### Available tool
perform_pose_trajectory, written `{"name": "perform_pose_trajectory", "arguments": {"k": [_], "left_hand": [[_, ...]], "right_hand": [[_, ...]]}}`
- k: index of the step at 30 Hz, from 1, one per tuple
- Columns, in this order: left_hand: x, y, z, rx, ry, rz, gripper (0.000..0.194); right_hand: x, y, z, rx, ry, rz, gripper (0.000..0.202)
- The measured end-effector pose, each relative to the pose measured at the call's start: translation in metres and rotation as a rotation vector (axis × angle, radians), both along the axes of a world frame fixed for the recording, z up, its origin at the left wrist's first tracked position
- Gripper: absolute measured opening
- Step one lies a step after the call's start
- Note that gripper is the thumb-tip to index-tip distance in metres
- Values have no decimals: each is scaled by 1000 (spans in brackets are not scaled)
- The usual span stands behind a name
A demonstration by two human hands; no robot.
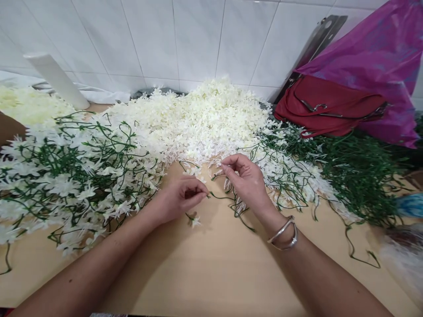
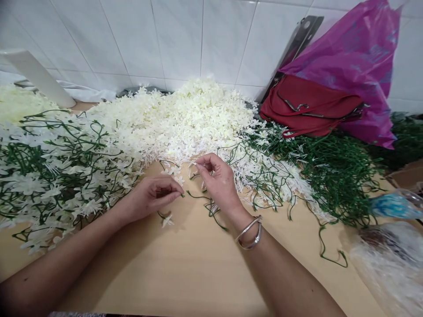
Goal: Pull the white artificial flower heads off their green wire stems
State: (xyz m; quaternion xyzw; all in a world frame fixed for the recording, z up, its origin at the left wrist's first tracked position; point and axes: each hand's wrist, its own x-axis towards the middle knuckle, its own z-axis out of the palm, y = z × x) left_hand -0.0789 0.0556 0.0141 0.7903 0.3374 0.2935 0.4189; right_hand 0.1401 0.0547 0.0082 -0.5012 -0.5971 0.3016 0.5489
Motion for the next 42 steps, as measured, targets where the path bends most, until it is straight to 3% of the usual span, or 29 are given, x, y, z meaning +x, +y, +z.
{"name": "perform_pose_trajectory", "arguments": {"k": [3,8,15,18,21,24,27,37,42], "left_hand": [[-1,0,-2,153,57,10,18],[-4,14,-16,304,41,267,21],[0,20,-22,367,92,217,16],[0,17,-16,314,10,306,14],[1,15,-9,153,-186,410,17],[4,12,-3,-57,-363,405,23],[8,8,0,-152,-439,364,25],[12,7,-2,-187,-425,332,30],[8,3,-6,-48,-325,331,21]], "right_hand": [[3,5,-5,-23,24,-18,9],[-2,1,-1,-21,-36,-33,7],[-7,-5,3,-33,-64,10,7],[-10,-6,2,-8,-44,42,4],[-16,-10,4,-16,10,62,3],[-21,-15,7,-36,53,75,3],[-25,-19,10,-18,78,101,2],[-27,-17,3,-20,103,142,4],[-32,-18,2,-74,208,109,22]]}}
